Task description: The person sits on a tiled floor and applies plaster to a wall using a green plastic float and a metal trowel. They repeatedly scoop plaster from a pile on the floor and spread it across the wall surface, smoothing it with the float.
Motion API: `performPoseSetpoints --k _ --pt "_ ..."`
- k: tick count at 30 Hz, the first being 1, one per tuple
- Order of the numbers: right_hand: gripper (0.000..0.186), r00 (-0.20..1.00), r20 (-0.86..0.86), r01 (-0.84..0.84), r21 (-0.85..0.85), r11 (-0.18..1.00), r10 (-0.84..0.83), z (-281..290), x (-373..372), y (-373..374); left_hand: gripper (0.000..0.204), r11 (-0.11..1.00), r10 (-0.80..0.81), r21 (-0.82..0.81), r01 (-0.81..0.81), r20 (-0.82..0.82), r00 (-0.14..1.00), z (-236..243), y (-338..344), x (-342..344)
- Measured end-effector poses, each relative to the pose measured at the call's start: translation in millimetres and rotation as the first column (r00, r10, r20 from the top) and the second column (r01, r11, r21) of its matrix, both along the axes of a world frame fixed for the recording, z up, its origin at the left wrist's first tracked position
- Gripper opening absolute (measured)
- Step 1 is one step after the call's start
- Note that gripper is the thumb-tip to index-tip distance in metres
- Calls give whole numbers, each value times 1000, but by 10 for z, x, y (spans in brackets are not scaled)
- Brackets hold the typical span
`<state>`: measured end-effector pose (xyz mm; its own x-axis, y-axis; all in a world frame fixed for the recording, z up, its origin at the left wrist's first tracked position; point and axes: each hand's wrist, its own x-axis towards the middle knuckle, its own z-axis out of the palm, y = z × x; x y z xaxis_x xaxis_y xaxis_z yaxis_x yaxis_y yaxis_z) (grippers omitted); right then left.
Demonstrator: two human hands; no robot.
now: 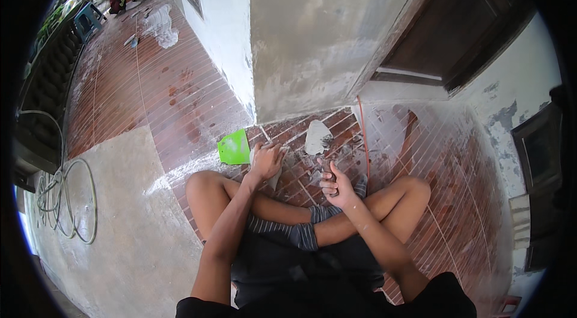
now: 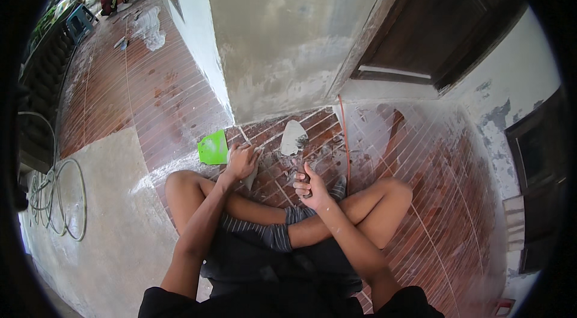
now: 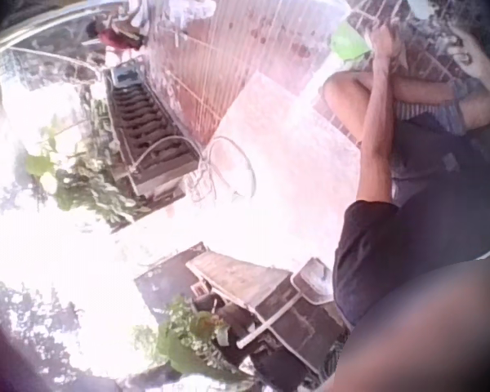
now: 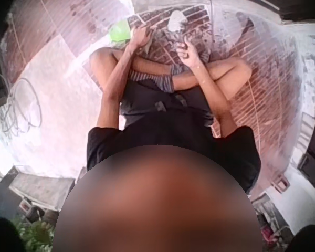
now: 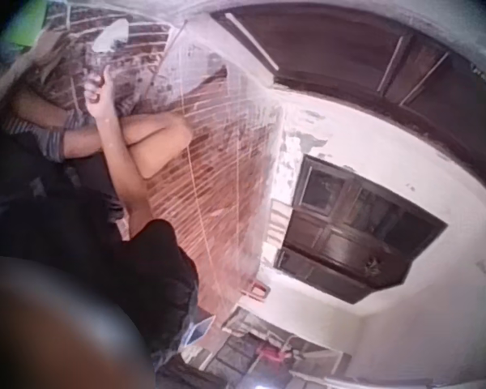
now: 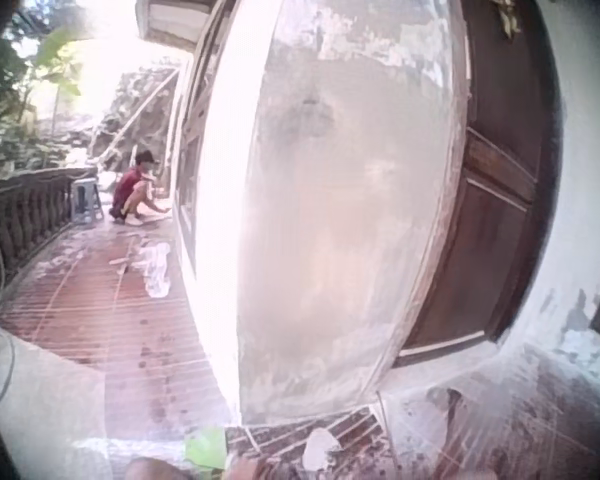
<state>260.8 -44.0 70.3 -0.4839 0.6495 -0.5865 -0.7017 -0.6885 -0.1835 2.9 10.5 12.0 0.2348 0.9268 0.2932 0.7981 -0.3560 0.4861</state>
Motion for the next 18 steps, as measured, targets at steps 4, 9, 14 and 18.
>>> performPoseSetpoints --k 4,9,14,18 --pt "40 991 -130 -30 12 999 31 -312 -15 -61 31 999 0 -44 -4 -91 996 79 -2 41" --pt "37 981 -145 -122 48 991 127 -265 -17 28 34 999 -47 -26 46 -39 998 154 -75 54" --pt "40 987 -99 -123 13 992 124 -258 -26 -15 37 987 -24 152 50 -169 985 187 -182 3" --pt "40 988 -87 -124 24 992 126 -281 2 -36 31 991 -135 -33 131 -240 961 125 -132 2"
